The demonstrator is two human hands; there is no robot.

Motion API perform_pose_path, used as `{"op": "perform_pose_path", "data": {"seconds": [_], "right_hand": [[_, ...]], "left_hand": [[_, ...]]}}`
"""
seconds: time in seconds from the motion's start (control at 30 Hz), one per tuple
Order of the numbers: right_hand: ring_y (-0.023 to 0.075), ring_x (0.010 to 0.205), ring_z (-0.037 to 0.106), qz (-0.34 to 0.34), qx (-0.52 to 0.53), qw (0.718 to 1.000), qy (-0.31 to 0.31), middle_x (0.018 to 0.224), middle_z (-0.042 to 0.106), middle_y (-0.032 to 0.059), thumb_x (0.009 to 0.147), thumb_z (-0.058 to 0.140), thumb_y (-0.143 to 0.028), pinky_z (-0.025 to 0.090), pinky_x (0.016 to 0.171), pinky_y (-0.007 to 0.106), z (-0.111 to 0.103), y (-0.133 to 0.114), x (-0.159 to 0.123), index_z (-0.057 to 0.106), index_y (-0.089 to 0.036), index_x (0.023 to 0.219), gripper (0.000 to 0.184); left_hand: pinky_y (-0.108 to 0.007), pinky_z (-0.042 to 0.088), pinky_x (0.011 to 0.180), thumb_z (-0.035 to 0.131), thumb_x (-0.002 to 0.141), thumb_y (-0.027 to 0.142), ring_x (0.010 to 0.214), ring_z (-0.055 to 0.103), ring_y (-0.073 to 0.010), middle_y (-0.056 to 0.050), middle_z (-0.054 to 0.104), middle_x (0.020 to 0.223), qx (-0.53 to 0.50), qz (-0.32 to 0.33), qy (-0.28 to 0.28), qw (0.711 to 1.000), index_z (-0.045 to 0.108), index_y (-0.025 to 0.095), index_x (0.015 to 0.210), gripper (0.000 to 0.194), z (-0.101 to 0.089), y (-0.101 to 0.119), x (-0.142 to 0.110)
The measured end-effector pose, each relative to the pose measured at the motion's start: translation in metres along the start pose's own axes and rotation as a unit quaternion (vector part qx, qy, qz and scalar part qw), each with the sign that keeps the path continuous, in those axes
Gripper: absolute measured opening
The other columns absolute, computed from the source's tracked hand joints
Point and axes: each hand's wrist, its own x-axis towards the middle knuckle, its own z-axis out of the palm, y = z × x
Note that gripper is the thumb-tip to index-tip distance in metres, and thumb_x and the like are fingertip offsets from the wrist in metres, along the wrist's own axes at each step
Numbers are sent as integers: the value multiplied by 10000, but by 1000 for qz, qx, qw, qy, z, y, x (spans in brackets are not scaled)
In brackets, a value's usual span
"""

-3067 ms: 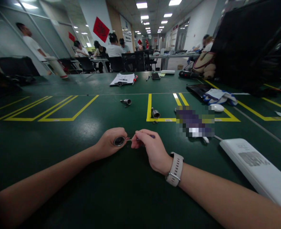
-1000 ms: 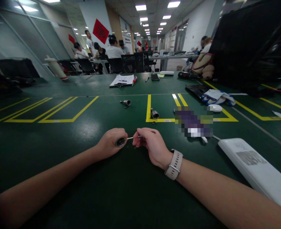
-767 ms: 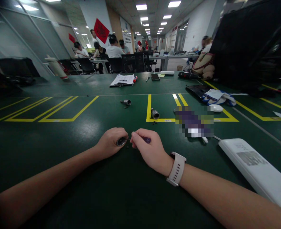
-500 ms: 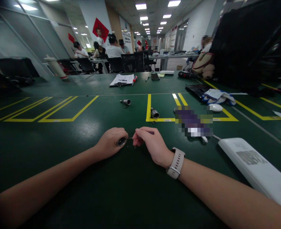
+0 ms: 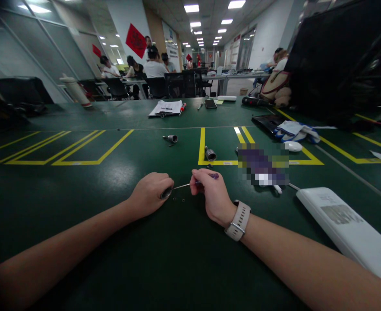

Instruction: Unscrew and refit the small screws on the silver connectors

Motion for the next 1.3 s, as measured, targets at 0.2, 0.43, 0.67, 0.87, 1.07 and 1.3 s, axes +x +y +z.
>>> {"op": "perform_pose_path", "data": {"seconds": [0.2, 0.43, 0.67, 0.87, 1.07, 1.3], "right_hand": [[135, 659, 529, -19, -66, 997, 40, 673, 585, -10, 781, 587, -314, 405, 660, 287, 0, 5, -1, 595, -190, 691, 154], [209, 1021, 527, -50, -305, 951, -12, 1123, 566, 66, 870, 463, -276, 394, 874, 388, 6, 6, 5, 554, -217, 1067, 225], [217, 1020, 536, -81, -408, 904, -93, 1067, 579, 74, 870, 467, -216, 393, 898, 424, 13, 18, 36, 541, -200, 1038, 184], [184, 1021, 587, -161, -435, 829, -312, 1091, 631, 79, 880, 466, -142, 429, 948, 384, 28, 12, 5, 549, -179, 1054, 196], [164, 1289, 402, -188, -457, 759, -424, 1316, 532, 88, 896, 437, -118, 284, 1113, 351, 15, -4, -48, 547, -160, 1119, 253], [185, 1093, 566, -121, -307, 918, -218, 1172, 620, 86, 883, 514, -252, 448, 955, 386, -7, -17, -56, 565, -205, 1161, 287]], "left_hand": [[-264, 372, 561, 557, 806, 266, 633, 505, -144, -16, 562, 707, -64, -97, 57, 992, 531, 161, 746, 123, 0, -14, 1], [-289, 380, 592, 580, 754, 535, 695, 505, -177, -41, 541, 730, -49, -183, 189, 964, 547, 156, 685, 387, -12, -43, 3], [-271, 360, 566, 530, 741, 622, 676, 517, -170, -38, 558, 761, -54, -249, 170, 952, 547, 164, 738, 458, -17, -45, 2], [-263, 356, 574, 579, 738, 553, 648, 519, -157, -11, 574, 718, -106, -254, 216, 937, 551, 170, 775, 386, -19, -45, 0], [-253, 413, 561, 712, 645, 387, 613, 541, -131, -7, 594, 745, -332, -312, 212, 865, 573, 158, 780, 300, -22, -33, 4], [-267, 486, 657, 728, 624, 214, 768, 634, -160, -46, 637, 918, -608, -320, 160, 709, 575, 145, 962, 377, -29, -2, 5]]}}
